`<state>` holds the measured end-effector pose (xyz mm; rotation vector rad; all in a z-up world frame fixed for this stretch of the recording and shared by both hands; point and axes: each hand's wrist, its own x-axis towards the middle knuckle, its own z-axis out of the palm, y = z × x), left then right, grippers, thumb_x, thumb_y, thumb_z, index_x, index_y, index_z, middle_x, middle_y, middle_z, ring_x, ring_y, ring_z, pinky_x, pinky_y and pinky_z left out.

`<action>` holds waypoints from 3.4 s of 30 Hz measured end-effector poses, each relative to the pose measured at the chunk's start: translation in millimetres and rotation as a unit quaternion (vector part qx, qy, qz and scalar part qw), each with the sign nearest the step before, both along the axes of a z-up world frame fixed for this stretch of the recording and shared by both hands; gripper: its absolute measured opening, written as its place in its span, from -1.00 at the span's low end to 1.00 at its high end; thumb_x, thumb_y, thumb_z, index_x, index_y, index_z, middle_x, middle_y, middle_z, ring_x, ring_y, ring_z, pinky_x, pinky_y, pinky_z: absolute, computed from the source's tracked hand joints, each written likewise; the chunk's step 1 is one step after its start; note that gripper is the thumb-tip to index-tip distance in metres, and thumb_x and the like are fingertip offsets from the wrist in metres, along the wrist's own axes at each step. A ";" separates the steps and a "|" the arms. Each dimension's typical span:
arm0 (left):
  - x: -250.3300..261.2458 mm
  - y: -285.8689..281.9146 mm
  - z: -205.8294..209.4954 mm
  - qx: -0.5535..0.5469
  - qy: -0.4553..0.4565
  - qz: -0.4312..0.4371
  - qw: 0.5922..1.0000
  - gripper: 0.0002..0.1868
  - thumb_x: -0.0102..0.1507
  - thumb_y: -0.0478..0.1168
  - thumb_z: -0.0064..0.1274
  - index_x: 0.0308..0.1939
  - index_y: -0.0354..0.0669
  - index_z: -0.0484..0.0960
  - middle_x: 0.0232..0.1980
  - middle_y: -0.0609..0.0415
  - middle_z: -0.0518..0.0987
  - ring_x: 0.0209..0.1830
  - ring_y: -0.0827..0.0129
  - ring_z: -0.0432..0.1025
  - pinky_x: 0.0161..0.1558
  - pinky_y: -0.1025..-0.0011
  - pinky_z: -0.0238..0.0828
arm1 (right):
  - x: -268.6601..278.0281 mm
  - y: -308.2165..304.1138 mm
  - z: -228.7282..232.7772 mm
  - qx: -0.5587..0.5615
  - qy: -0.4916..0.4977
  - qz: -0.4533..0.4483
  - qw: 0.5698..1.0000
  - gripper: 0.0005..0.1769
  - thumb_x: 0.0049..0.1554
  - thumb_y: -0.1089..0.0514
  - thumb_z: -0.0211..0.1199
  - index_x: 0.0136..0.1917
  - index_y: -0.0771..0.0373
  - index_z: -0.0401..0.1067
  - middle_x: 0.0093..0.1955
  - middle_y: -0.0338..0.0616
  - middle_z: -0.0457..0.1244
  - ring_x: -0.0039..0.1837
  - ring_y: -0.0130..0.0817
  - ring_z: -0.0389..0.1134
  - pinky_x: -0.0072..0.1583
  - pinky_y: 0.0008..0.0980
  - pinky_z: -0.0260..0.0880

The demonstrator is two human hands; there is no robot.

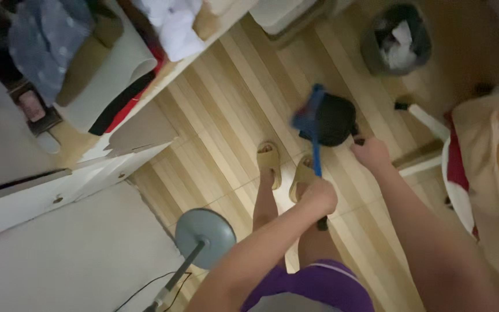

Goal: The person sweeps the floor with a broom and dustpan, then folds a pair of shorts and a pair of pants, placing them on a nearby surface. The person continues sweeping the floor afterward.

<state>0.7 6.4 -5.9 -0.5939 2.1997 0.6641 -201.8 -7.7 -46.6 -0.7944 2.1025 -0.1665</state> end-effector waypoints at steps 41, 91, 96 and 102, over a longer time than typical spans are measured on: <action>430.4 91.8 87.2 0.080 0.039 0.827 0.555 -0.53 0.36 -0.01 -0.13 0.31 -0.08 0.39 -0.17 0.08 0.58 -0.36 0.17 0.55 -0.43 0.13 0.65 | 96.7 -61.8 -17.5 0.077 0.015 0.196 0.977 -0.51 0.23 -0.09 0.23 0.08 0.43 0.57 -0.17 0.17 0.38 -0.12 -0.08 0.38 -0.04 -0.09 0.40; -30.3 135.5 11.1 0.176 0.125 0.705 0.676 -0.64 0.28 -0.05 -0.01 -0.25 -0.36 0.54 -0.48 -0.12 0.57 -0.54 0.22 0.47 -0.44 0.24 0.41 | 19.2 -155.4 22.0 0.057 0.016 0.493 0.868 -0.51 0.18 -0.08 0.26 0.33 0.10 0.52 0.07 0.10 0.39 0.06 -0.02 0.41 0.11 -0.20 0.37; 90.0 215.6 69.4 0.180 0.185 0.860 0.440 -0.69 0.20 -0.07 0.06 -0.25 -0.28 0.63 -0.45 -0.07 0.59 -0.46 0.32 0.47 -0.40 0.27 0.41 | -3.3 -151.9 26.4 0.080 0.045 0.485 0.869 -0.51 0.13 0.00 0.24 0.34 0.01 0.52 0.06 0.09 0.39 0.05 -0.03 0.43 0.11 -0.17 0.39; 190.7 276.6 126.5 0.181 -0.022 0.929 0.323 -0.67 0.33 -0.07 0.01 0.07 -0.17 0.56 -0.36 -0.03 0.59 -0.59 0.27 0.41 -0.58 0.27 0.38 | -43.4 -102.7 64.4 0.093 -0.025 0.335 0.937 -0.55 0.19 0.04 0.21 0.36 -0.01 0.52 -0.09 -0.02 0.34 -0.13 -0.12 0.29 -0.05 -0.18 0.28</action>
